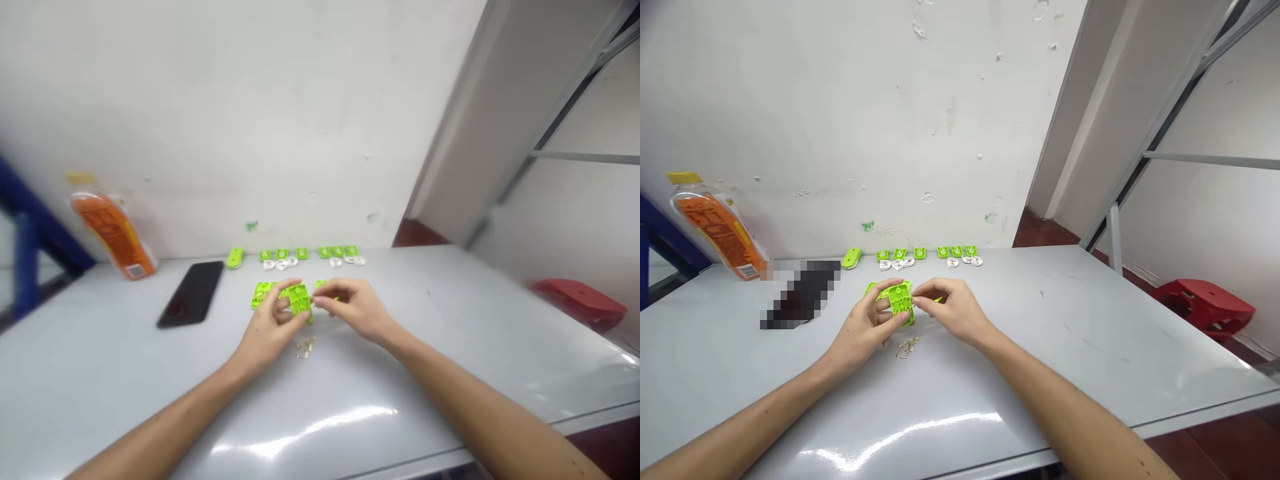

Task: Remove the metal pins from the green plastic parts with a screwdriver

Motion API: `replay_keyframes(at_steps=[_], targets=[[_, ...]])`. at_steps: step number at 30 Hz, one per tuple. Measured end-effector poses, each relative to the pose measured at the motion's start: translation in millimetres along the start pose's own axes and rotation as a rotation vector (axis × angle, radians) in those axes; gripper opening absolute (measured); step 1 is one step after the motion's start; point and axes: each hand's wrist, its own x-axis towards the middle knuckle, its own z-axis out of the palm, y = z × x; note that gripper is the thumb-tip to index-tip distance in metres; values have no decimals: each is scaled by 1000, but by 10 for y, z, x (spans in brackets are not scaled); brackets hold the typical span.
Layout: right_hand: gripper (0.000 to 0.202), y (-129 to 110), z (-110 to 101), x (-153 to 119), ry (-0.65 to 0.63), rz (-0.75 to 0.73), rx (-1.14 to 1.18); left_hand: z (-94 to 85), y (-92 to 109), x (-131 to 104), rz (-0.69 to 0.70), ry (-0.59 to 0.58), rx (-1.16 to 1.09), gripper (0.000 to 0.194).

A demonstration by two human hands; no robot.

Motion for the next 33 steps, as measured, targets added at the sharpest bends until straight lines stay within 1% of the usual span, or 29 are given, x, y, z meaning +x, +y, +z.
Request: replay_keyframes(at_steps=[4, 11, 18, 26, 33], targets=[[9, -37, 32, -21, 61, -29, -66, 20, 19, -19, -6, 2, 4, 49], [5, -48, 63, -33, 30, -36, -166, 26, 2, -24, 4, 2, 16, 50], [5, -35, 111, -50, 29, -114, -294, 46, 11, -30, 12, 24, 57, 51], [5, -25, 145, -59, 63, -102, -266, 53, 4, -35, 14, 16, 53, 51], [5, -18, 156, -59, 54, -98, -220, 43, -17, -29, 6, -6, 52, 49]])
